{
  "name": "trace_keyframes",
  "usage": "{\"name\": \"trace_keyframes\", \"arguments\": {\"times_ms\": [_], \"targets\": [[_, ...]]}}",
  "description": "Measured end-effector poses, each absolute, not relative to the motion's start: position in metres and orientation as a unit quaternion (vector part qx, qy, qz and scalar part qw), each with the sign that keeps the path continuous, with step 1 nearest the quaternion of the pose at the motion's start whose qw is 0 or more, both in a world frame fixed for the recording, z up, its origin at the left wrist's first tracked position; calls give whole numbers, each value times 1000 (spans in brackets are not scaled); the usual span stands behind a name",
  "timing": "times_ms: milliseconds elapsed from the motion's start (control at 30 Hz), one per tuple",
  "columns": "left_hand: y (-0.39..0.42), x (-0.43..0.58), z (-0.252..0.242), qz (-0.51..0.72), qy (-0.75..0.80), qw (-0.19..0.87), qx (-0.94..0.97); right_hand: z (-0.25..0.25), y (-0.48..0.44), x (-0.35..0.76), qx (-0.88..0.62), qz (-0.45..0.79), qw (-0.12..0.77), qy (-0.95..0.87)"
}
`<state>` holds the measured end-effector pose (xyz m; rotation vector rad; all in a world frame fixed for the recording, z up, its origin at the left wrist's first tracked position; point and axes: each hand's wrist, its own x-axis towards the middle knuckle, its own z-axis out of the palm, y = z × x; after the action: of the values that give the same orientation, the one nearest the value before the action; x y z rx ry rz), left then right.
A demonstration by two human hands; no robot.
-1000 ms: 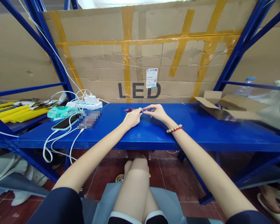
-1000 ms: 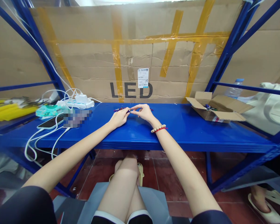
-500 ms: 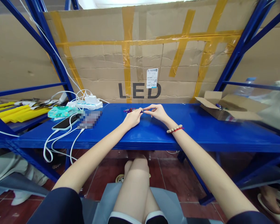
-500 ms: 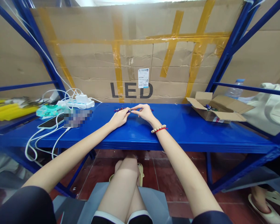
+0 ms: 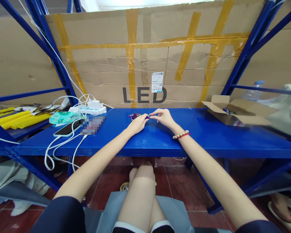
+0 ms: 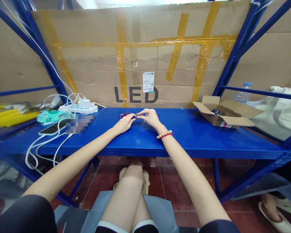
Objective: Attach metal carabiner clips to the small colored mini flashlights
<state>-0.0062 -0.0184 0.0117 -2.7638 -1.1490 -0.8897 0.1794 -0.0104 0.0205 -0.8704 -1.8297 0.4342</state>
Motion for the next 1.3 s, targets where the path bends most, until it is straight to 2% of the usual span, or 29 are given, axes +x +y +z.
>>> {"name": "trace_keyframes", "arguments": {"times_ms": [1300], "targets": [[-22,-5,13,-294,-379,20,-877,20,-12,179,-360,188,507,-760]]}}
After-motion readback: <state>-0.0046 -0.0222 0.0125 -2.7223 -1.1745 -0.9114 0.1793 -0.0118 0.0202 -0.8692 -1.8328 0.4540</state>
